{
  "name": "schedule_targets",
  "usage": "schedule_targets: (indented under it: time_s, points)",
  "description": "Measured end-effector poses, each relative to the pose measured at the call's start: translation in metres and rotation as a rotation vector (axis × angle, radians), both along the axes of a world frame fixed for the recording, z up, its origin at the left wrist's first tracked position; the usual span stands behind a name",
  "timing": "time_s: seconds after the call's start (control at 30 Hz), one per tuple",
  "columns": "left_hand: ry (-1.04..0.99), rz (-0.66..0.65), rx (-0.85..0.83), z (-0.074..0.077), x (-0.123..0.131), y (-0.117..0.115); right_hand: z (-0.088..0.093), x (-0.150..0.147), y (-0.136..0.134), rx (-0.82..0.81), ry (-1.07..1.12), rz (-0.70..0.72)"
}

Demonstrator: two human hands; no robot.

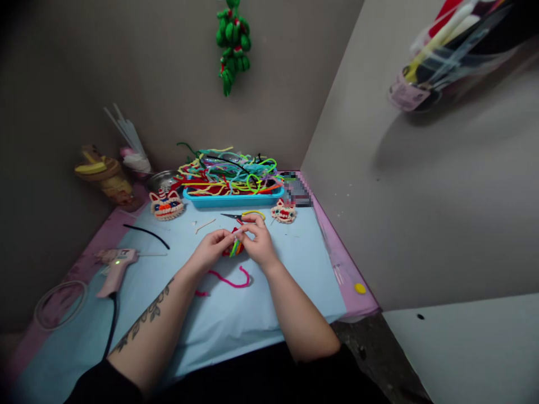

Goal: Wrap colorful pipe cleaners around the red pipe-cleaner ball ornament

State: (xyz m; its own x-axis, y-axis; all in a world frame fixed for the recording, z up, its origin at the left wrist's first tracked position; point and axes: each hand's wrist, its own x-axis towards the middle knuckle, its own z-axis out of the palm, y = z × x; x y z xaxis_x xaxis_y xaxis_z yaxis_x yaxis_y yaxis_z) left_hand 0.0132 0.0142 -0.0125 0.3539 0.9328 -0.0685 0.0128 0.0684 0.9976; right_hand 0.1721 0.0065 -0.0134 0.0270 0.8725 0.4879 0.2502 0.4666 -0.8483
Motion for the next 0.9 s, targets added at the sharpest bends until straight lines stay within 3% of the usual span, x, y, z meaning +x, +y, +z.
schedule_targets:
  time_s: [0.53, 0.73, 0.9]
  points:
    - [0.033, -0.017, 0.038, -0.003, 0.005, -0.003, -0.008, -0.008, 0.001, -0.104, 0.117, -0.079]
    - [0.006, 0.036, 0.053, -0.003, 0.007, -0.003, -0.003, -0.007, -0.004, 0.084, -0.045, -0.175]
    - [-0.054, 0.236, 0.061, -0.001, 0.009, -0.005, -0.005, -0.007, -0.012, 0.302, -0.241, -0.216]
